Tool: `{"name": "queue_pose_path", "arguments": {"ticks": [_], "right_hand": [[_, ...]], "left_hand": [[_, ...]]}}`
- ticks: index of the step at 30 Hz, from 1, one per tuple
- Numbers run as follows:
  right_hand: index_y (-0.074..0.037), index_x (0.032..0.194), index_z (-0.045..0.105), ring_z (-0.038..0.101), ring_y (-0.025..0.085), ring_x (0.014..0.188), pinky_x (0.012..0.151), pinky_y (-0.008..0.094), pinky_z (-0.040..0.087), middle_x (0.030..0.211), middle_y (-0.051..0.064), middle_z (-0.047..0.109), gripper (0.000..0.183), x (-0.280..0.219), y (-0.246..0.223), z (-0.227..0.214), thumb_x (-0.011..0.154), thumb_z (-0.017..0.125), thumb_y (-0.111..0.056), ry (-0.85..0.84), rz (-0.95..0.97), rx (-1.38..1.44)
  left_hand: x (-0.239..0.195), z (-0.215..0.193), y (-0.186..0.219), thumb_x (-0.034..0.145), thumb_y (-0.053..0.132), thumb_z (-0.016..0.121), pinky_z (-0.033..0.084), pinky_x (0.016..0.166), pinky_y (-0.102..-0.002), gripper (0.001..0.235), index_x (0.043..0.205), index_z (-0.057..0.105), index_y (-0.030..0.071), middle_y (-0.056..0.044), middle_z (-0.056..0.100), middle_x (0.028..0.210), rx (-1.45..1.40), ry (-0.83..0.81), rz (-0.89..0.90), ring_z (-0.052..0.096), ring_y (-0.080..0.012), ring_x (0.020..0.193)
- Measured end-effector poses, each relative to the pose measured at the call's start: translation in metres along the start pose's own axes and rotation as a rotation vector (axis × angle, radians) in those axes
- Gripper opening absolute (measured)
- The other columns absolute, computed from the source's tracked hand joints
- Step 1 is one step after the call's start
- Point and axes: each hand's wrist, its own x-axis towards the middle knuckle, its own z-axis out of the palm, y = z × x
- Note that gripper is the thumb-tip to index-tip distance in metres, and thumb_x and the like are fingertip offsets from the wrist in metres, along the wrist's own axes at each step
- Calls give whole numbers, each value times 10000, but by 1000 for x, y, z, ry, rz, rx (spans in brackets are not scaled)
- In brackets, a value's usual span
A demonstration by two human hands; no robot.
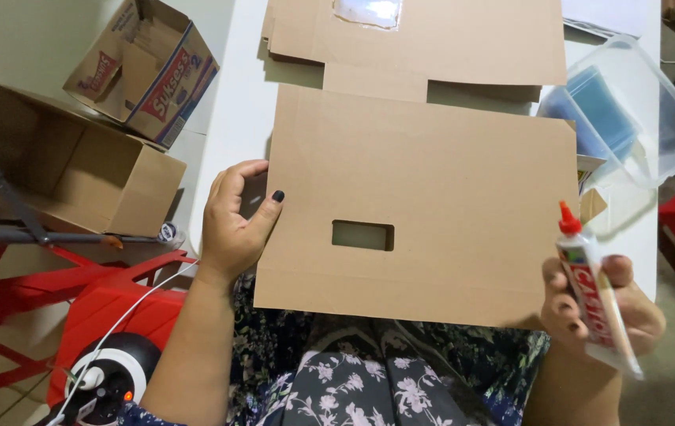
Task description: Attaching a transparent plastic window to a cardboard box cutout using adhesive.
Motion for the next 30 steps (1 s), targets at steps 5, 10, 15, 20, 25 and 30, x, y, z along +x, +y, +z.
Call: {"name": "queue_pose_path", "arguments": {"ticks": [5,10,15,20,25,30], "right_hand": [[8,1306,625,656,331,814,587,373,653,1041,255,589,362,18,9,-26,1056,634,-254,-234,93,15],[-108,1247,774,568,324,802,529,300,543,1117,338,567,394,2,50,2,883,649,-21,325,-413,-628],[122,1418,546,692,528,1013,889,599,637,1286,456,550,543,22,72,32,881,486,168,206,-479,-751],[-97,1491,582,719,349,1013,824,387,722,1280,323,589,702,8,70,19,832,688,122,164,-556,-923],[-139,1449,599,595,234,1051,750,374,660,1263,153,652,454,26,54,19,1016,694,-41,84,-629,-661],[-29,1262,653,703,187,824,650,258,601,1035,64,727,469,48,45,31,1055,715,-445,273,-550,-937]], "left_hand": [[0,0,2,936,215,654,467,1031,-394,373,1272,602,59,-113,643,1249,-7,0,9,585,-272,1183],[2,-1,2,933,220,650,469,1020,-394,372,1268,602,65,-108,645,1243,-5,-4,-1,585,-270,1173],[0,-2,5,936,225,649,469,1021,-401,374,1269,603,60,-119,642,1243,-4,-5,-10,589,-275,1174],[1,-1,5,935,229,651,470,1029,-401,381,1276,603,67,-115,641,1252,-12,-8,-22,584,-271,1186],[0,-1,5,935,238,649,480,1007,-399,376,1269,605,70,-112,645,1231,-8,-7,-29,595,-267,1163],[0,0,3,930,213,658,469,1022,-393,367,1265,606,72,-113,641,1234,-6,5,-24,593,-267,1170]]}}
